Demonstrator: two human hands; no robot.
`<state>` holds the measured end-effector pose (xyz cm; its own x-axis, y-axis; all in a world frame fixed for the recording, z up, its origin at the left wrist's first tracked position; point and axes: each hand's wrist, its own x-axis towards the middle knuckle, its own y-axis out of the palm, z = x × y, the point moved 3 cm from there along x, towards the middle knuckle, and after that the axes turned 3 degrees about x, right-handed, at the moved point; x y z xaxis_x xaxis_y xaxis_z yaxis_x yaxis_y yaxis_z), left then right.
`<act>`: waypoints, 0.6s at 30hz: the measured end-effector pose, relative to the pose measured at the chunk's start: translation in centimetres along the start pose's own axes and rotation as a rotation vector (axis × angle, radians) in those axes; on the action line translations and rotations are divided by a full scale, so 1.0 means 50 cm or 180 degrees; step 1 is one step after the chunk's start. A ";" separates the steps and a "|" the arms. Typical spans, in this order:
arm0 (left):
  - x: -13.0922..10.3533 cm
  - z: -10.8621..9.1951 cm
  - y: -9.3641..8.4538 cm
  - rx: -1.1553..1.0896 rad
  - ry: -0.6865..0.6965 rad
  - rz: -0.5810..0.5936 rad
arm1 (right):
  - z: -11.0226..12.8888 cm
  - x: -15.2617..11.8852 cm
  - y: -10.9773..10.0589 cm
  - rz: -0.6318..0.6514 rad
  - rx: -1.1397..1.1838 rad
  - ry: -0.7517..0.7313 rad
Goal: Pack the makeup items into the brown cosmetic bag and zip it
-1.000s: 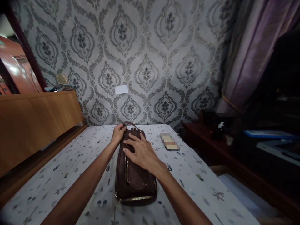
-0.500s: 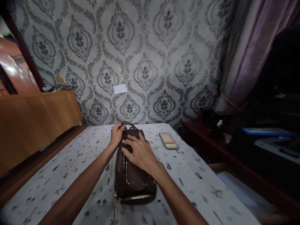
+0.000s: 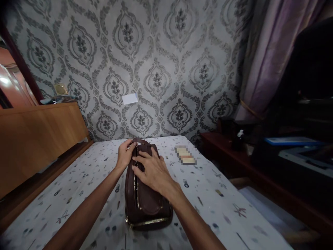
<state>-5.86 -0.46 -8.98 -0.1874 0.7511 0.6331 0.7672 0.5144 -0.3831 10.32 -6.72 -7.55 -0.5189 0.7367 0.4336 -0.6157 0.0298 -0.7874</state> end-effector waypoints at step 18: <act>0.079 -0.078 0.057 0.0510 0.0771 0.1590 | -0.067 -0.077 0.011 -0.1340 0.0934 0.0303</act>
<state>-2.01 2.36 -4.97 0.3340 0.8123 0.4781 0.6206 0.1922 -0.7602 14.00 -7.27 -11.12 -0.1427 0.7603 0.6337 -0.9068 0.1561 -0.3916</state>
